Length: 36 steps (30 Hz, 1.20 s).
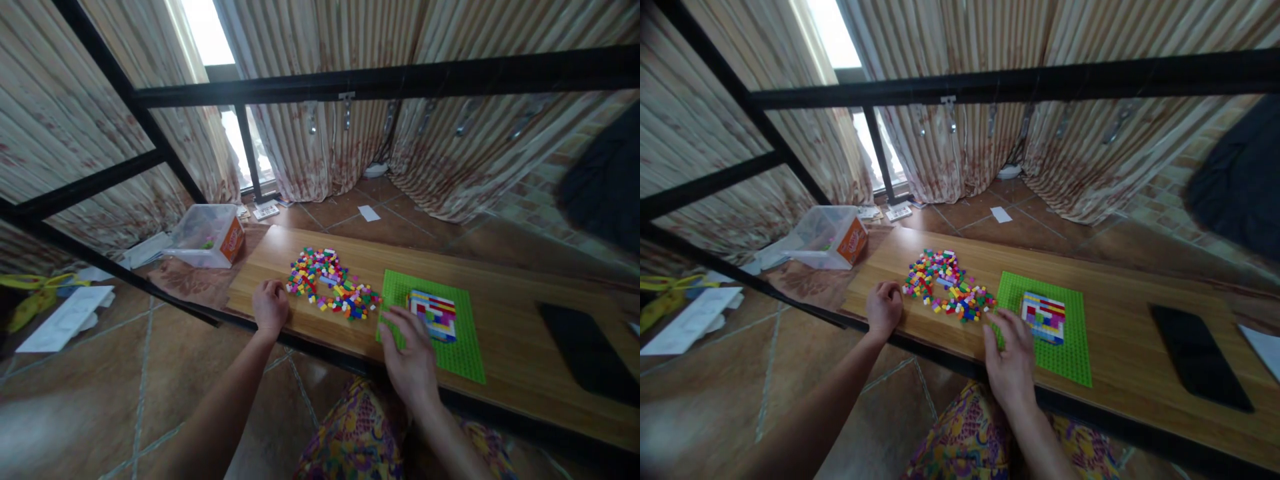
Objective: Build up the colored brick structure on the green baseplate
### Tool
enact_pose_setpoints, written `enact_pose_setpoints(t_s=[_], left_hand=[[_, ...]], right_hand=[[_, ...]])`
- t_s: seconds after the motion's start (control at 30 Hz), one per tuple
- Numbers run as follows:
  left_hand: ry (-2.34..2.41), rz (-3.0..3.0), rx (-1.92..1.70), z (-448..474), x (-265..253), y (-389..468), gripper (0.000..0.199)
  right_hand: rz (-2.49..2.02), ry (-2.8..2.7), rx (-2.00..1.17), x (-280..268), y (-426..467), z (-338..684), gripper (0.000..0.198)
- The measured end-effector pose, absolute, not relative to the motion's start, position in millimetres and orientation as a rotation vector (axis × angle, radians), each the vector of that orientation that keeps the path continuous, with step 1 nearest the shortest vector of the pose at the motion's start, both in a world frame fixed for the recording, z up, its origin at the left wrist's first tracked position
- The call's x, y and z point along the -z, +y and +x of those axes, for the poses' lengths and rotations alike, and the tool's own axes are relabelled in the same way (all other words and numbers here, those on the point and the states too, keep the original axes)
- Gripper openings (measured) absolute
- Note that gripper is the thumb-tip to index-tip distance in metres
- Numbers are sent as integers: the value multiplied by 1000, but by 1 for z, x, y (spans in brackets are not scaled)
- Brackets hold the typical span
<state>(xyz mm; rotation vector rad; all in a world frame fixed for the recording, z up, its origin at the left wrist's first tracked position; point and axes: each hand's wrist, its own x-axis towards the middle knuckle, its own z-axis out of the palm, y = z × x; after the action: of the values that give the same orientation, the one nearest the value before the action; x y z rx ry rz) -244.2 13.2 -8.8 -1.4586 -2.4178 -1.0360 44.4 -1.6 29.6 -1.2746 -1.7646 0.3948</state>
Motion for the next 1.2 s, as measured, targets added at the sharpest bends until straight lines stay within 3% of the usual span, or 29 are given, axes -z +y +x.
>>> enact_pose_setpoints(t_s=[0.37, 0.73, 1.2], left_hand=[[-2426, -1472, 1050, -245, 10, 13, 19], [-2435, -1477, 1033, -245, 8, 13, 19], [-2419, -1470, 1019, -246, 8, 14, 20]], right_hand=[[-1193, -2138, -394, -9, 4, -5, 21], [-1412, -2004, -190, 3, 13, 33, 27], [-1374, -2141, -390, 7, 27, -15, 30]])
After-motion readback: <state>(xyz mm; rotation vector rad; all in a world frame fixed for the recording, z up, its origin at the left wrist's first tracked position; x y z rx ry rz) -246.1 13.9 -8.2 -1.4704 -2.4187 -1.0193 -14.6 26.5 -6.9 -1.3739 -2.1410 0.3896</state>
